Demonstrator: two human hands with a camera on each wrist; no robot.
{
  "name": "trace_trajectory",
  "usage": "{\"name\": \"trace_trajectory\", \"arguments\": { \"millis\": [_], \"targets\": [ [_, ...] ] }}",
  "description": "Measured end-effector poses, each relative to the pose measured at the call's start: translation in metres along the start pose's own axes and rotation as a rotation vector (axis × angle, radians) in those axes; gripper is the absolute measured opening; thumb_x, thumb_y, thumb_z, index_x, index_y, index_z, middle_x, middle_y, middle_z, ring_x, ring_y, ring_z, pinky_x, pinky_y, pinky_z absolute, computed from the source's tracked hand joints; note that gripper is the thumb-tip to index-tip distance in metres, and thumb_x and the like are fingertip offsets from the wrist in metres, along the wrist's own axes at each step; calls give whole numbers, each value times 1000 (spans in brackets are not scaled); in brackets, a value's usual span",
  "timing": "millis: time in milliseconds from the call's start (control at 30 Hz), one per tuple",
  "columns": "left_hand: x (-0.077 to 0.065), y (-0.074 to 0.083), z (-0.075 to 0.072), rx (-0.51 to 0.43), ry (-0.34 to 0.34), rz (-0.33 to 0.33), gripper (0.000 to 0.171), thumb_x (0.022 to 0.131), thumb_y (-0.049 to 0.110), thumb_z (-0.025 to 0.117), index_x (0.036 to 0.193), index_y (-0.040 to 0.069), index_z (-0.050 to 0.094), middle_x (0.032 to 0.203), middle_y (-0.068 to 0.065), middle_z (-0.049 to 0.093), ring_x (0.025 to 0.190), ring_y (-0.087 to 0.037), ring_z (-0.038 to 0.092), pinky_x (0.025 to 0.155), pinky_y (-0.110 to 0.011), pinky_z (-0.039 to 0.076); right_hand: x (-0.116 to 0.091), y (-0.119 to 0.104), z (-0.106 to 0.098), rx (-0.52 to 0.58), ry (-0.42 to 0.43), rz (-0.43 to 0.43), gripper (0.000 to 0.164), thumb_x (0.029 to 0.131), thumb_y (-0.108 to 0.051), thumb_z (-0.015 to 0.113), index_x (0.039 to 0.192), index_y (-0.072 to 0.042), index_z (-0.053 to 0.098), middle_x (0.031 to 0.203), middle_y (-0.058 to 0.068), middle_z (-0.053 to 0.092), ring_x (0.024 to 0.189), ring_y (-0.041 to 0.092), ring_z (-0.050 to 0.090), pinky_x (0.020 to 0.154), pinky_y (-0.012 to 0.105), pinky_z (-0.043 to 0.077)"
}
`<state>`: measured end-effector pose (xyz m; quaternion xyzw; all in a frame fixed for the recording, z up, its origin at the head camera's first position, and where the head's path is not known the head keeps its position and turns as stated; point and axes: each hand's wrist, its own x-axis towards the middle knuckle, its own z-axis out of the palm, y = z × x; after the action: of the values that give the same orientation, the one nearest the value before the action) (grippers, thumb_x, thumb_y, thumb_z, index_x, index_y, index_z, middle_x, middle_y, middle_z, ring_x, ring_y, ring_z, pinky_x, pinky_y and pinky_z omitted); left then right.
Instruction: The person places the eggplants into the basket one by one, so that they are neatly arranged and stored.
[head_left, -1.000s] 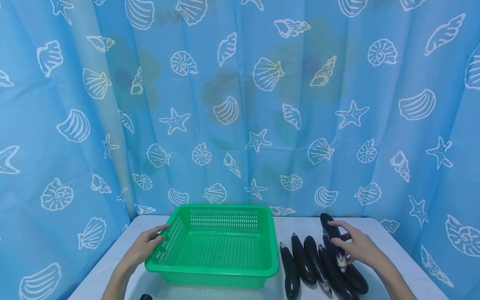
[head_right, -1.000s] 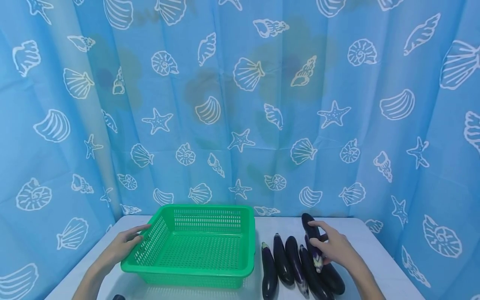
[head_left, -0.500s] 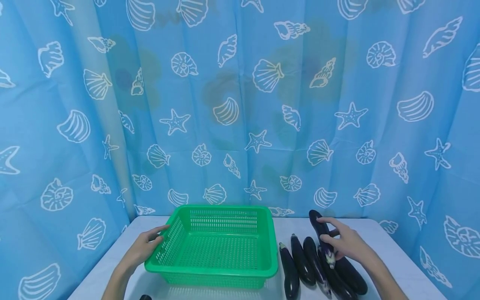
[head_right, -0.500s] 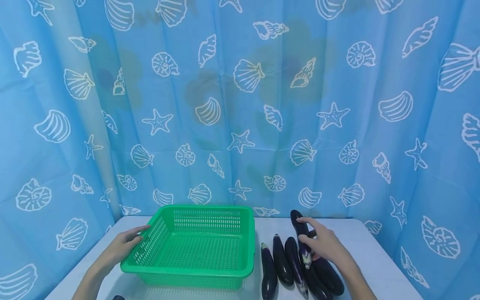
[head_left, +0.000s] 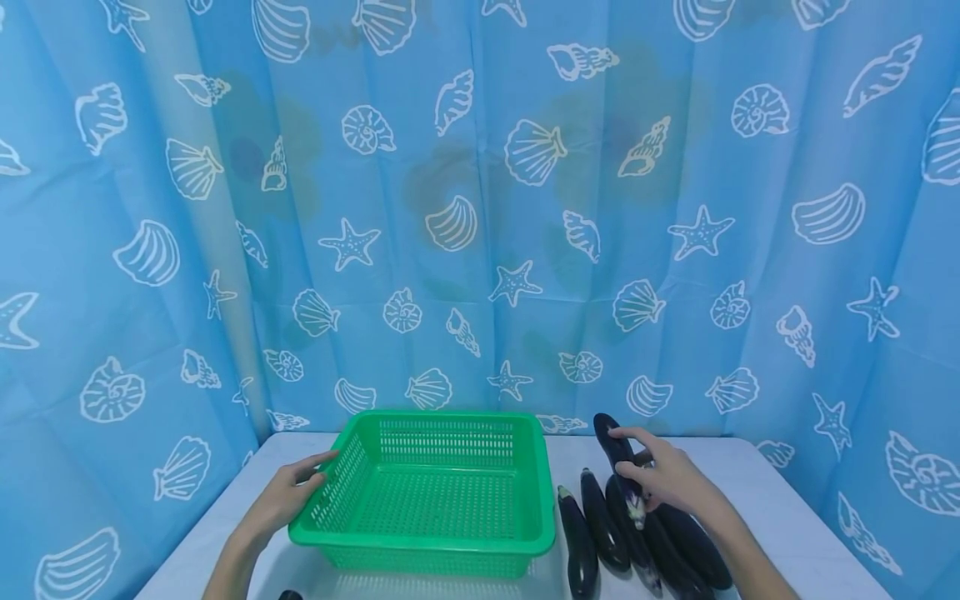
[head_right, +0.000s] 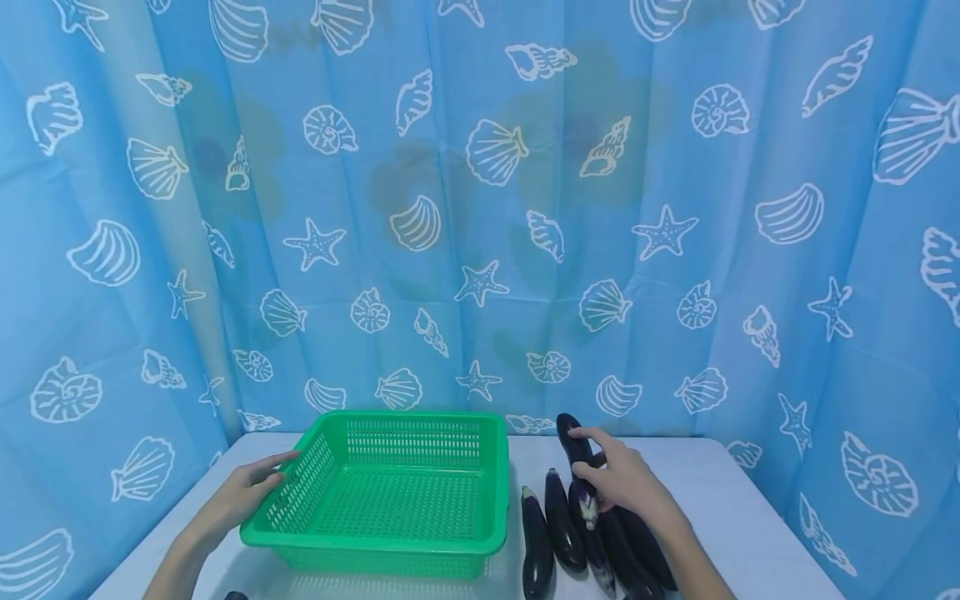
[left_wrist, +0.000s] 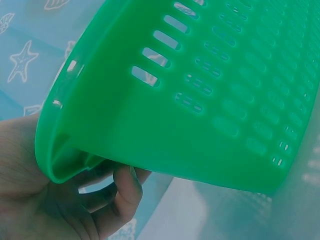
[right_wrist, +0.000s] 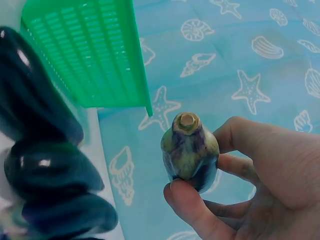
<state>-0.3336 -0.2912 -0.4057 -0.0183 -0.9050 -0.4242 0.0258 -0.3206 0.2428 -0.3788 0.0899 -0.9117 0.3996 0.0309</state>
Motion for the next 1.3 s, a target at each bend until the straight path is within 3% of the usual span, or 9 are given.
{"name": "trace_trajectory", "arguments": {
  "millis": [867,1300],
  "targets": [
    [1,-2,0,-14,-2,20,44,101,12,45,145,8,48,141,-28,52,127,-45,52,94,-54,53,17,-43,30,54,3,-55,49,93,-17,62,141,-20,50,117,23,62,71,19,66,50,31,62],
    [0,-3,-1,-11,-8,28,44,102,14,46,145,8,48,144,-29,48,130,-48,49,98,-58,52,21,-59,46,125,-37,-82,48,93,-17,62,140,-19,52,112,21,63,70,18,66,50,32,62]
  ]
}}
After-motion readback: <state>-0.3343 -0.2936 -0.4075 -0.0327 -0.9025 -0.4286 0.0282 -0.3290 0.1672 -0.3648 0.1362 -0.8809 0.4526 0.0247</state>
